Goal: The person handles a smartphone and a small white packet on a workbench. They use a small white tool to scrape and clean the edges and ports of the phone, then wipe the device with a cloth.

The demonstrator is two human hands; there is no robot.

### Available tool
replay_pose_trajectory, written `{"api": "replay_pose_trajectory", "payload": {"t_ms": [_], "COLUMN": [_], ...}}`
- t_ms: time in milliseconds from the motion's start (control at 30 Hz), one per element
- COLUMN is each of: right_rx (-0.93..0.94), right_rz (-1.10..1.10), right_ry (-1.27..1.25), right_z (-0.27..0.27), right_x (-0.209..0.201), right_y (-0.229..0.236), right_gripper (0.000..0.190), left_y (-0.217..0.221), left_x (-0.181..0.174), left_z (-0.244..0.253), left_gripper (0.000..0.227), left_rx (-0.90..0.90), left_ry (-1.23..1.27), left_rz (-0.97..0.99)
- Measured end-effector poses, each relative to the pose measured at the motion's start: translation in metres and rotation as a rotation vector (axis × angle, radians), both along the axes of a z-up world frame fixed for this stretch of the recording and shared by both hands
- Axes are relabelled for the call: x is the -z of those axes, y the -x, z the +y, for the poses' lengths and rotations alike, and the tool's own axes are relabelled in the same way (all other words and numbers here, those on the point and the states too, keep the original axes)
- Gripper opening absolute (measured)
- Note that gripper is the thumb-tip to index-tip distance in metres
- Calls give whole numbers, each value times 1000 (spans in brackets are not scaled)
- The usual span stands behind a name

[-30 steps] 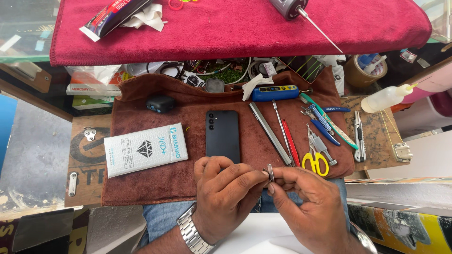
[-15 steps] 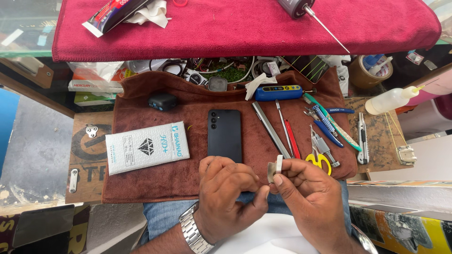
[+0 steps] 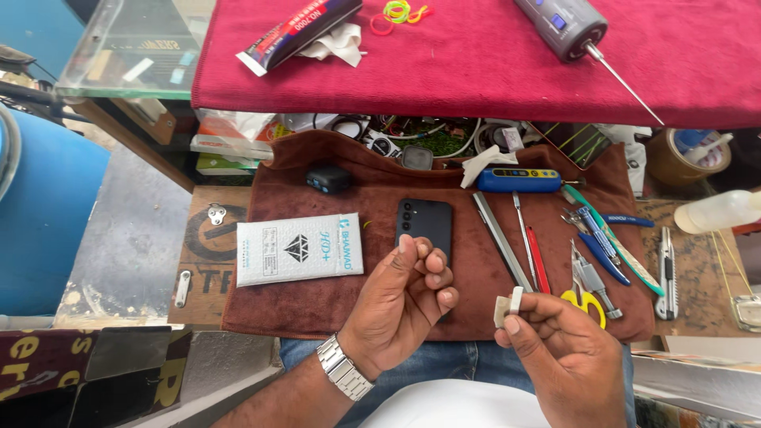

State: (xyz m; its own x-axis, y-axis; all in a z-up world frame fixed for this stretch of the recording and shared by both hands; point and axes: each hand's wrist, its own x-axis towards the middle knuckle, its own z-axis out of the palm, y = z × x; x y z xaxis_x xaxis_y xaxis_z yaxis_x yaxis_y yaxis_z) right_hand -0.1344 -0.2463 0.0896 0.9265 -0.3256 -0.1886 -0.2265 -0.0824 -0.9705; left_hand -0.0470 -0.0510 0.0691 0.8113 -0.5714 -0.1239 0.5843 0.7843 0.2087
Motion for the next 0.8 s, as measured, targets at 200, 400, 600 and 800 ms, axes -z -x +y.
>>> {"api": "replay_pose_trajectory", "payload": {"t_ms": [200,400,600,800], "right_rx": [-25,-69,-63,-74], "right_rz": [20,-49,-50,-171], "right_ry": [52,15,-54,-93], "right_z": [0,-2,-4,-8], "right_x": [6,11,16,24], "right_y": [-2,0,0,5], "right_gripper": [29,30,28,33], "left_y": [1,-2,-18,-34], "left_x": [6,11,9,29], "left_z": [2,3,4,19], "left_gripper": [27,14,27,30], "left_rx": [44,15,-95,-543], "left_ry": [41,-11,-381,-938], "left_rz": [-56,-153,-7,-418]}}
